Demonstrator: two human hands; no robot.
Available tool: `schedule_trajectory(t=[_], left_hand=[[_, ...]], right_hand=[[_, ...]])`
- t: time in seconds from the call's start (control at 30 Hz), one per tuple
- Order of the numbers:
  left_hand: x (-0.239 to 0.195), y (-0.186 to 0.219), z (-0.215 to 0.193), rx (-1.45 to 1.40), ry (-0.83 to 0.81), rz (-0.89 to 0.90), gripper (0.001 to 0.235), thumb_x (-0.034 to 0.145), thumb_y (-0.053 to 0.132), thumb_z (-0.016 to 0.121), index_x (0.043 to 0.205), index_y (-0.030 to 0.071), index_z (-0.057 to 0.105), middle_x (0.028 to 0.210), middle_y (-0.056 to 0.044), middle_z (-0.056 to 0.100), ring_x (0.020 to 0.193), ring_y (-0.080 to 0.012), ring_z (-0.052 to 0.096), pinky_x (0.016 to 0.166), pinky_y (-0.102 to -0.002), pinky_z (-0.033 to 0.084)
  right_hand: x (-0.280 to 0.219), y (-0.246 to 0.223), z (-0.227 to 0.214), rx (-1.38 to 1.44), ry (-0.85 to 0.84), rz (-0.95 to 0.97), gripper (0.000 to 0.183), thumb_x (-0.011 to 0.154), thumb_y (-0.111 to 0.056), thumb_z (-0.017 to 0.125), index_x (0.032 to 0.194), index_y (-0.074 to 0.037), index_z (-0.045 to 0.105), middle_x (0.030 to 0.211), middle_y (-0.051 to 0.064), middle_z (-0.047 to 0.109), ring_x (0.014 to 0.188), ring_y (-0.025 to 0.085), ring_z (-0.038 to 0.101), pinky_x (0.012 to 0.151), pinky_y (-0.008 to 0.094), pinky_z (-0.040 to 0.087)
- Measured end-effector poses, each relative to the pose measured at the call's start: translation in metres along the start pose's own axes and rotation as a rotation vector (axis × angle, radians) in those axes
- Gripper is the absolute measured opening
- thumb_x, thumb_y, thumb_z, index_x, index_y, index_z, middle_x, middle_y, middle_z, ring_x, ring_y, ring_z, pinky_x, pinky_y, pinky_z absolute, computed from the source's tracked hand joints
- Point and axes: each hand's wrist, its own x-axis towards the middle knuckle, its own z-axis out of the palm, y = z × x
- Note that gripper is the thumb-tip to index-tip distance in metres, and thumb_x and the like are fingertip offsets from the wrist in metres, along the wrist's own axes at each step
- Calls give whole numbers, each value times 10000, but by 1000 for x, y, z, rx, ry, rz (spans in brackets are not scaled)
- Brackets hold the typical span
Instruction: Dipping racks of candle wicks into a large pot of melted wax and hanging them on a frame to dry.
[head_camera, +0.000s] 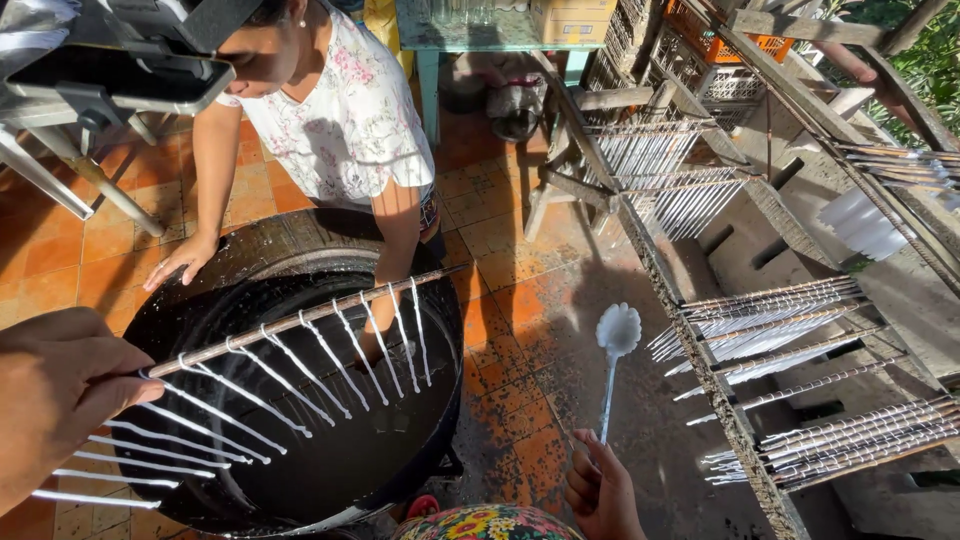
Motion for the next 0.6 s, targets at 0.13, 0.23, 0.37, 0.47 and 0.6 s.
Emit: schedule_trajectory(t=[0.13, 0.23, 0.37, 0.47, 0.6], left_hand=[[-1, -1, 0, 48, -16, 15, 263, 789, 441, 753, 989, 281, 812, 802, 84, 739, 673, -130, 729, 710, -306, 584], [-1, -4, 2, 48, -14, 21, 262, 786, 445, 755, 979, 277, 813, 788, 77, 734, 660, -131, 718, 689, -306, 570], [-2, 16, -14, 62, -22, 1, 190, 799, 422, 756, 880, 271, 838, 747, 93, 744, 655, -96, 745, 715, -255, 577], [-4, 16, -16, 53, -5, 20, 238, 793, 428, 753, 943, 255, 819, 746, 79, 740, 644, -129, 717, 688, -288, 549], [-6, 22, -21, 160, -93, -32, 188, 838, 475, 702, 934, 351, 805, 784, 142, 729, 686, -62, 724, 728, -246, 577]], right_hand=[[9, 5, -9, 9, -47, -33, 182, 1051, -298, 541, 1076, -119, 521, 581, -36, 186, 420, 93, 108, 360, 304, 82], [14, 7, -15, 16, -64, -33, 184, 1044, -299, 546, 1066, -118, 524, 572, -42, 190, 412, 84, 113, 355, 299, 81], [15, 10, -18, 25, -67, -14, 186, 1046, -310, 549, 1071, -127, 522, 575, -44, 189, 416, 84, 112, 364, 296, 76], [12, 10, -14, 14, -64, -24, 184, 1044, -310, 557, 1062, -128, 537, 564, -51, 210, 407, 71, 122, 346, 277, 73], [9, 10, -9, -2, -35, -9, 199, 1030, -321, 574, 1070, -133, 524, 561, -46, 208, 400, 77, 125, 344, 282, 78]])
